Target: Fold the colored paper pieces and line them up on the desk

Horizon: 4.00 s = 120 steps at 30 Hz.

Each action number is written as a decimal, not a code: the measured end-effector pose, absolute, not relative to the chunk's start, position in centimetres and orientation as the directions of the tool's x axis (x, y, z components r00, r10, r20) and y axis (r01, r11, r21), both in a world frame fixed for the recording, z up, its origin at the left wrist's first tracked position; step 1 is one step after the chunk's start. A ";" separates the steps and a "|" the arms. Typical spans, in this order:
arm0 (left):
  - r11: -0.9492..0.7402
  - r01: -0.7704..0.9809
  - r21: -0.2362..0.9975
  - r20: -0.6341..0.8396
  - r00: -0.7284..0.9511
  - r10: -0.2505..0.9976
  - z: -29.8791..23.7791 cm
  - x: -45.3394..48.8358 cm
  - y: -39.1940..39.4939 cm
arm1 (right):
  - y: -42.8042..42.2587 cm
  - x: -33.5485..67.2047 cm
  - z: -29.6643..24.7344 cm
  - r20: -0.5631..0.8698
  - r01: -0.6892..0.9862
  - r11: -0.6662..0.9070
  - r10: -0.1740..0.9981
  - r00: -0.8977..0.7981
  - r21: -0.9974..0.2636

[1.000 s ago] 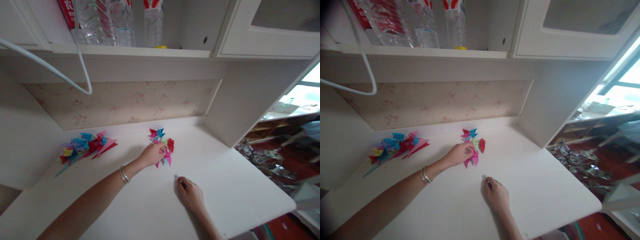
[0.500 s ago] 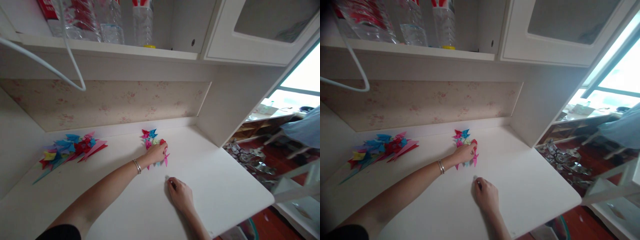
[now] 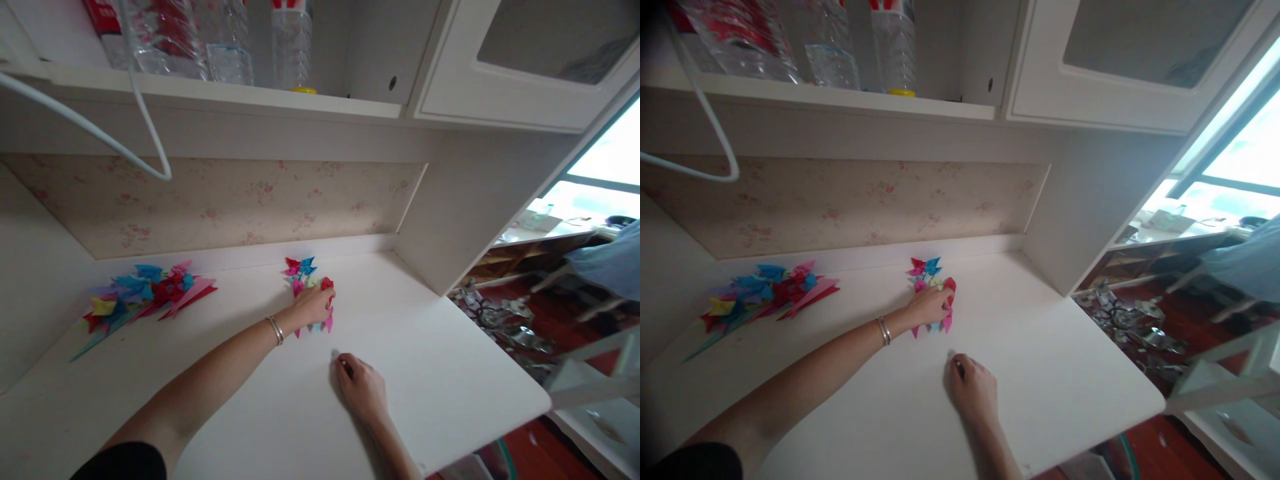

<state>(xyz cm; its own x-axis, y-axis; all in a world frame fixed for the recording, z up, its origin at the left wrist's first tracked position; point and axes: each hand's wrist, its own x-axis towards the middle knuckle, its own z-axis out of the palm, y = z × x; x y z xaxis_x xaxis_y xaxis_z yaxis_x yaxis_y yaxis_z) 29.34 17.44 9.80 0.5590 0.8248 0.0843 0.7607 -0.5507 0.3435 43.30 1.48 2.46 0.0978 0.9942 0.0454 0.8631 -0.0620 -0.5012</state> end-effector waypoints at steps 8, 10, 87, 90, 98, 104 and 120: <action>-0.555 0.695 0.458 0.190 0.533 0.825 11.6 28.2 16.8 | 1.5 43.4 2.2 0.055 0.865 -0.056 0.994 0.097 -0.499; -0.554 0.633 0.540 0.281 0.485 0.828 12.2 26.9 16.5 | 1.4 43.4 2.1 0.050 0.864 -0.061 0.994 0.099 -0.501; 0.098 0.625 0.774 0.033 -0.193 0.981 1.4 6.6 3.4 | 26.4 38.7 14.5 0.129 0.914 0.400 0.912 -0.390 -0.066; 0.109 0.651 0.751 0.028 -0.197 0.980 1.3 6.8 3.4 | 27.0 41.2 13.5 0.102 0.924 0.382 0.920 -0.378 -0.030; 0.125 0.668 0.733 0.041 -0.227 0.973 0.6 7.1 3.4 | 28.2 42.1 10.7 0.038 0.916 0.402 0.915 -0.402 0.010; 0.132 0.677 0.724 0.045 -0.237 0.970 0.4 7.1 3.4 | 29.2 41.5 9.4 -0.003 0.906 0.423 0.906 -0.423 0.034; 0.119 0.654 0.747 0.061 -0.246 0.967 0.1 6.9 3.6 | 30.4 42.2 8.0 -0.056 0.900 0.429 0.903 -0.426 0.072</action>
